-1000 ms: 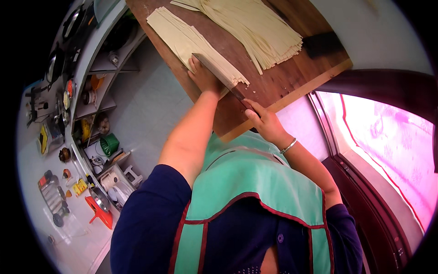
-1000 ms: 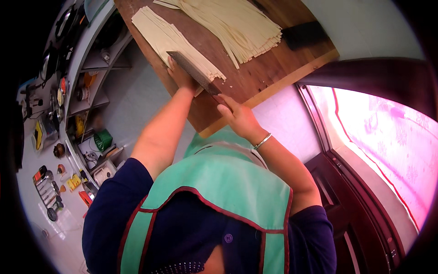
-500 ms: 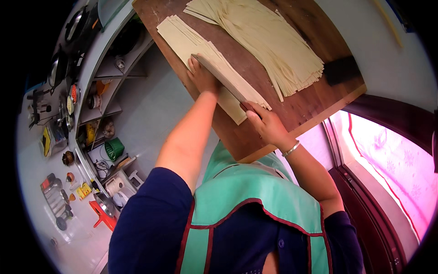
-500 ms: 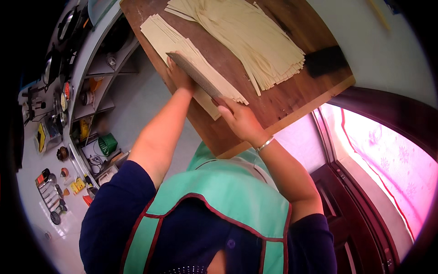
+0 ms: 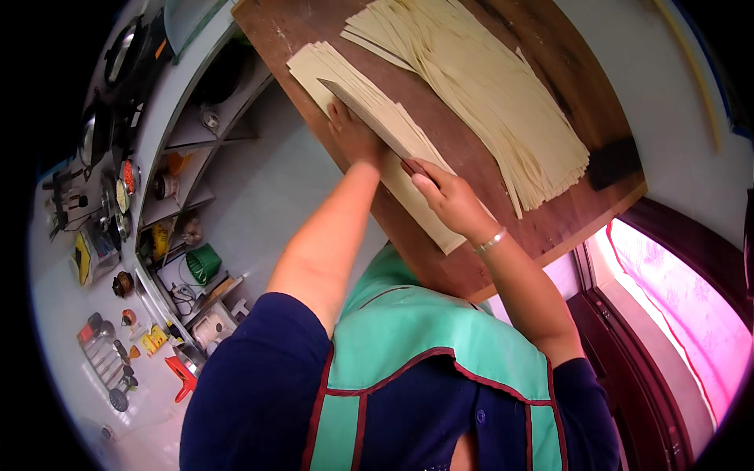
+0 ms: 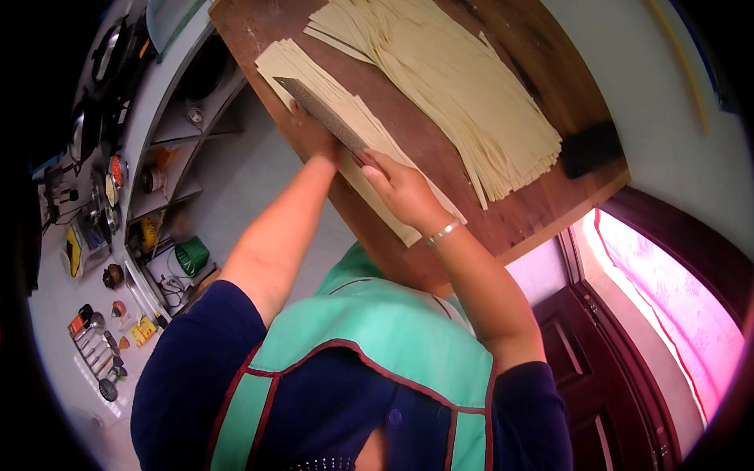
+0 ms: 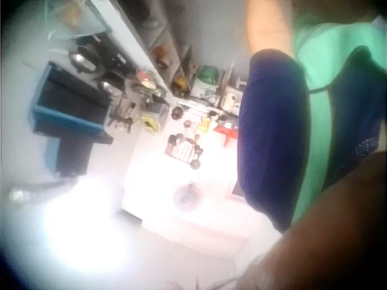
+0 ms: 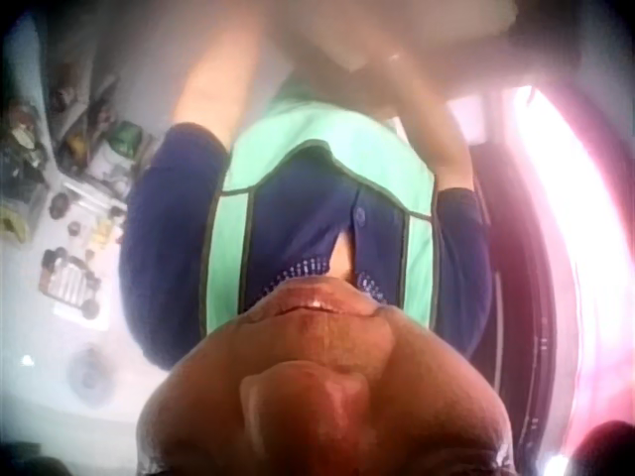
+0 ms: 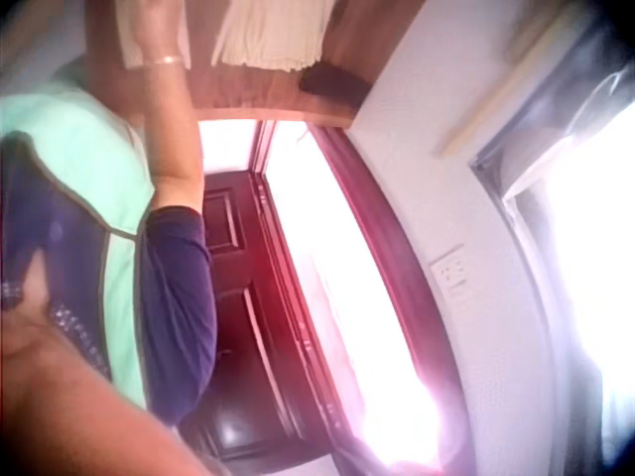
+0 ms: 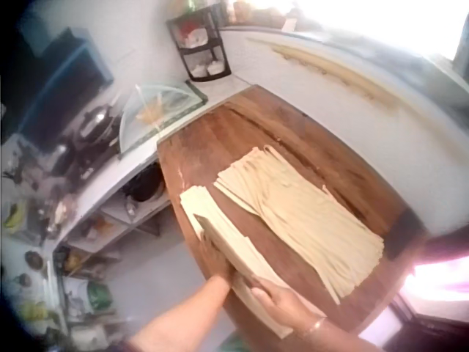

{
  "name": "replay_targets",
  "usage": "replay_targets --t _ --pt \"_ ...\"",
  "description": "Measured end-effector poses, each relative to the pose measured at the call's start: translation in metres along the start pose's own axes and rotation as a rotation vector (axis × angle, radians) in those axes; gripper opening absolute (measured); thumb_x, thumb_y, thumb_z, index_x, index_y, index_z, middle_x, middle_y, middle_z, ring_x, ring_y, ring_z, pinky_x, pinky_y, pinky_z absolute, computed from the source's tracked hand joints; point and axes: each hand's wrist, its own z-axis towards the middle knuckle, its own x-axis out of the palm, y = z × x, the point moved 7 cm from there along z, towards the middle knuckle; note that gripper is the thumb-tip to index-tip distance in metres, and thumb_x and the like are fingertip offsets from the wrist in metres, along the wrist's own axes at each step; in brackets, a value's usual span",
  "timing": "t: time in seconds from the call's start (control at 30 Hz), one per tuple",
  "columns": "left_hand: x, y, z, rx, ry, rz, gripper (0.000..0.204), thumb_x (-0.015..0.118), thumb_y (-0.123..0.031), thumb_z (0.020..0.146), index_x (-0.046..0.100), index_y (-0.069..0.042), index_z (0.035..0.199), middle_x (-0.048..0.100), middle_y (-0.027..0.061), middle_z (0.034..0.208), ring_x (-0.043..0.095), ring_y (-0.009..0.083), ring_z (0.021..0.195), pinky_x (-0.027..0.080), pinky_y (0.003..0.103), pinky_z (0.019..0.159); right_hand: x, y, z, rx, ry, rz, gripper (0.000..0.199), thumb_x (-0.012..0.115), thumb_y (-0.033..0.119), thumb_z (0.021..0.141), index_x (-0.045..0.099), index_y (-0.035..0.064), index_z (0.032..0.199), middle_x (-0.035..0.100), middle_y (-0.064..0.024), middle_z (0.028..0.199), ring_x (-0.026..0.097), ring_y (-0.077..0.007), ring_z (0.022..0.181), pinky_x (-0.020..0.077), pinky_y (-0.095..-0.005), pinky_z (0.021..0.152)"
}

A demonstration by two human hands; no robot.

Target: The person cuts a stack of flat dough sheets into thin strips using a knife on a wooden cutting board. They gather the cut noodles, place them into a metal bowl, and then wipe the cutting board clean with a cloth.

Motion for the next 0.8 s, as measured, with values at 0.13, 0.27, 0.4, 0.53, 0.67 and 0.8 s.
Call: replay_targets --t 0.13,0.27,0.4,0.53,0.67,0.8 --pt "0.004 0.019 0.028 0.031 -0.051 -0.095 0.054 0.05 -0.025 0.09 0.035 -0.001 0.135 0.032 0.0181 0.144 0.024 0.0354 0.137 0.023 0.049 0.109 0.005 0.012 0.014 -0.094 -0.093 -0.064 0.043 0.05 0.03 0.096 0.051 0.0025 0.128 0.062 -0.0182 0.116 0.059 -0.03 0.108 0.0444 -0.0345 0.093" --pt "-0.004 0.041 0.07 0.056 -0.139 -0.135 0.062 0.053 -0.027 0.088 0.031 -0.001 0.14 0.03 0.0201 0.144 0.022 0.0372 0.137 0.02 0.049 0.111 0.009 0.018 0.025 -0.067 -0.077 -0.086 0.044 0.051 0.031 0.095 0.051 0.0018 0.128 0.062 -0.0198 0.115 0.06 -0.0307 0.107 0.045 -0.0344 0.092" --pt "-0.003 0.038 0.072 -0.037 0.009 -0.145 0.066 0.053 -0.031 0.087 0.03 -0.002 0.141 0.024 0.0214 0.148 0.015 0.0381 0.14 0.016 0.05 0.112 0.022 0.035 0.082 -0.004 -0.065 -0.016 0.043 0.052 0.03 0.095 0.051 0.0007 0.127 0.061 -0.0203 0.116 0.059 -0.0303 0.109 0.0447 -0.034 0.093" --pt "-0.012 0.055 0.101 -0.153 0.01 -0.397 0.067 0.052 -0.031 0.087 0.029 -0.002 0.143 0.021 0.0196 0.151 0.014 0.0365 0.141 0.014 0.05 0.113 0.03 0.049 0.099 -0.084 -0.1 -0.088 0.044 0.052 0.029 0.096 0.051 -0.002 0.127 0.061 -0.0196 0.118 0.06 -0.0291 0.109 0.045 -0.0336 0.093" --pt "-0.017 0.062 0.133 -0.016 -0.029 -0.037 0.062 0.047 -0.025 0.089 0.029 -0.001 0.143 0.023 0.0169 0.151 0.017 0.0326 0.141 0.015 0.05 0.113 0.037 0.051 0.103 -0.051 -0.096 -0.091 0.043 0.05 0.028 0.097 0.05 0.0012 0.13 0.064 -0.0133 0.111 0.061 -0.019 0.096 0.0466 -0.0295 0.086" --pt "0.002 0.063 0.136 -0.063 -0.017 -0.016 0.052 0.04 -0.022 0.092 0.033 -0.001 0.139 0.027 0.0177 0.15 0.02 0.0332 0.14 0.016 0.047 0.113 0.045 0.057 0.175 -0.009 -0.045 -0.115 0.043 0.046 0.033 0.098 0.052 0.0031 0.129 0.065 -0.0092 0.096 0.06 -0.0163 0.079 0.0477 -0.0284 0.072"
